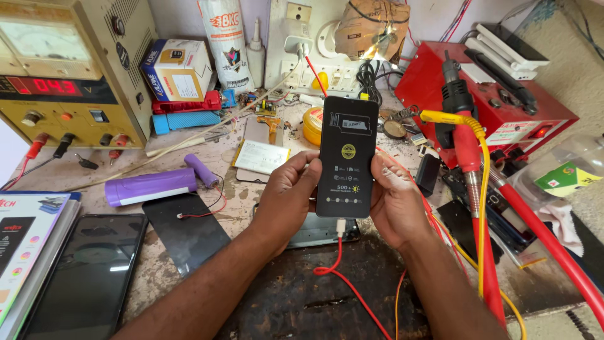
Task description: The person disassembles a smartphone, removes the old battery, and installs a new one. They then reassemble the phone and connect a power cable to test the device.
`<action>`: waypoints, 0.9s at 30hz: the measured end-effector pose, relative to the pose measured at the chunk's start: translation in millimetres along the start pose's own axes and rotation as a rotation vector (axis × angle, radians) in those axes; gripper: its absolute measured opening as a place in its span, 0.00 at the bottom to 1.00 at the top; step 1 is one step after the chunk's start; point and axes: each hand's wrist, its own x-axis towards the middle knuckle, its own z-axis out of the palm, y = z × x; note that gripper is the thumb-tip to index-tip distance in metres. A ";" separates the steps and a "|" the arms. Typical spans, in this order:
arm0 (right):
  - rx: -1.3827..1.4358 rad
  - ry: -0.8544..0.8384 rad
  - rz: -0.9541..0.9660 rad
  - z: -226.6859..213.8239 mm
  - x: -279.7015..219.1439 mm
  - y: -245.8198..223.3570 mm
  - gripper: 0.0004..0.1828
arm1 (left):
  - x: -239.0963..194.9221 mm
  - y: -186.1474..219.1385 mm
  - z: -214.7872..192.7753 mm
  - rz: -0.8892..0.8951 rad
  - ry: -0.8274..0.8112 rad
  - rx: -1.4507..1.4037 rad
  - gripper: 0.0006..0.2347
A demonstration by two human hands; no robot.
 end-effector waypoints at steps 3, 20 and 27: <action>0.018 -0.034 -0.008 -3.4 2.1 3.6 0.21 | 1.7 -1.8 -0.7 0.020 0.007 -0.006 0.11; 0.059 -0.096 -0.034 -9.1 1.4 6.5 0.18 | 1.1 -1.1 -1.0 0.038 0.014 0.030 0.12; 0.077 -0.097 -0.032 -20.3 2.0 11.9 0.14 | 2.7 -3.8 -3.3 0.048 -0.038 0.043 0.14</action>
